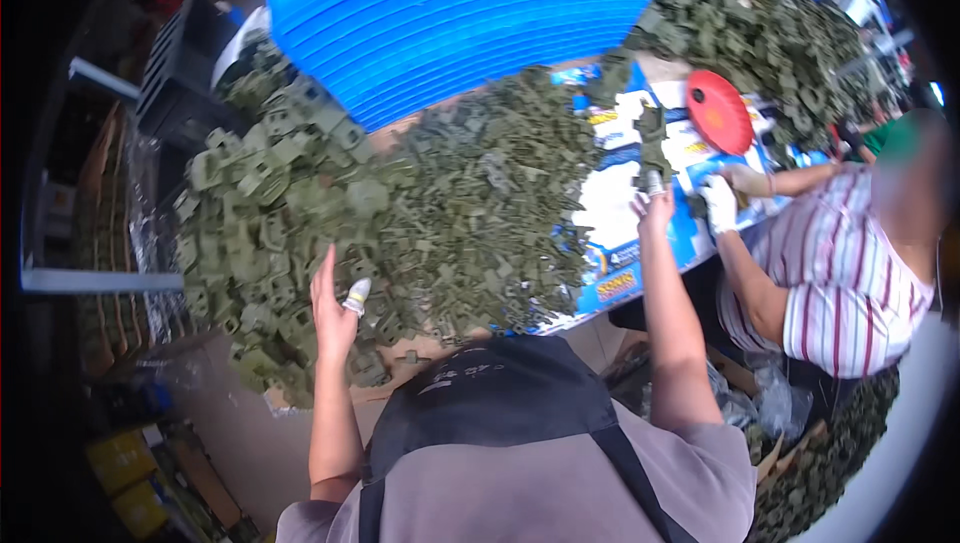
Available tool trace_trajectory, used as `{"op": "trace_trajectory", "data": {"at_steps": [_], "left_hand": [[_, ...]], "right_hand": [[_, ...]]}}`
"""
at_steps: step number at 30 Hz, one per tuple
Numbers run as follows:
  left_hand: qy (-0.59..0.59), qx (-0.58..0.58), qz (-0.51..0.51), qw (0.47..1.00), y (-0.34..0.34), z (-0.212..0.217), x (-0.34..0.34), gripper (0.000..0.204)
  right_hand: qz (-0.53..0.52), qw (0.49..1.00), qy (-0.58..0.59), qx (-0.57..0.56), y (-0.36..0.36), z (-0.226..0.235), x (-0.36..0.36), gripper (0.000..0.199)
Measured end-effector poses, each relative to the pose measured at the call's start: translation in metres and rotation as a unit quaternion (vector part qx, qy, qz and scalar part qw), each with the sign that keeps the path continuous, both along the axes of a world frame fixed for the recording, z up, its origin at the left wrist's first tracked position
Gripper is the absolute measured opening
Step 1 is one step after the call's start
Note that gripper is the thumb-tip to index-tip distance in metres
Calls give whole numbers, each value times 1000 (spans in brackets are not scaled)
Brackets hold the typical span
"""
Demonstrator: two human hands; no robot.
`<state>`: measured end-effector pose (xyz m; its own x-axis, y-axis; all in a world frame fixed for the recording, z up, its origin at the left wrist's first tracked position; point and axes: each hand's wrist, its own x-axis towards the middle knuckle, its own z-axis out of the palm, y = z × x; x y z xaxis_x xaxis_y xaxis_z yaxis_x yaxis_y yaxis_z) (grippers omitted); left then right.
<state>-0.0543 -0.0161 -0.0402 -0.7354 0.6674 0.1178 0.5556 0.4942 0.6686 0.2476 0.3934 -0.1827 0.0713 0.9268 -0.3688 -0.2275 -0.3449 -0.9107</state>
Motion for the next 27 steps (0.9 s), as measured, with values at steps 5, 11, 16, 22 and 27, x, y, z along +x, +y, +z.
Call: {"op": "trace_trajectory", "data": {"at_steps": [5, 11, 16, 22, 27], "left_hand": [[16, -28, 51, 998, -24, 1, -14, 64], [-51, 26, 128, 990, -1, -33, -58, 88], [-221, 178, 297, 912, 61, -94, -126, 95], [-581, 250, 193, 750, 25, -79, -142, 55], [-373, 144, 44, 915, 7, 42, -32, 64]], "right_hand": [[11, 997, 21, 78, 123, -113, 14, 43], [231, 914, -302, 142, 111, -44, 1, 64], [436, 881, -95, 158, -3, -28, -15, 49], [464, 851, -161, 186, -144, 35, -21, 27], [464, 850, -135, 213, -169, 82, -38, 27]]}}
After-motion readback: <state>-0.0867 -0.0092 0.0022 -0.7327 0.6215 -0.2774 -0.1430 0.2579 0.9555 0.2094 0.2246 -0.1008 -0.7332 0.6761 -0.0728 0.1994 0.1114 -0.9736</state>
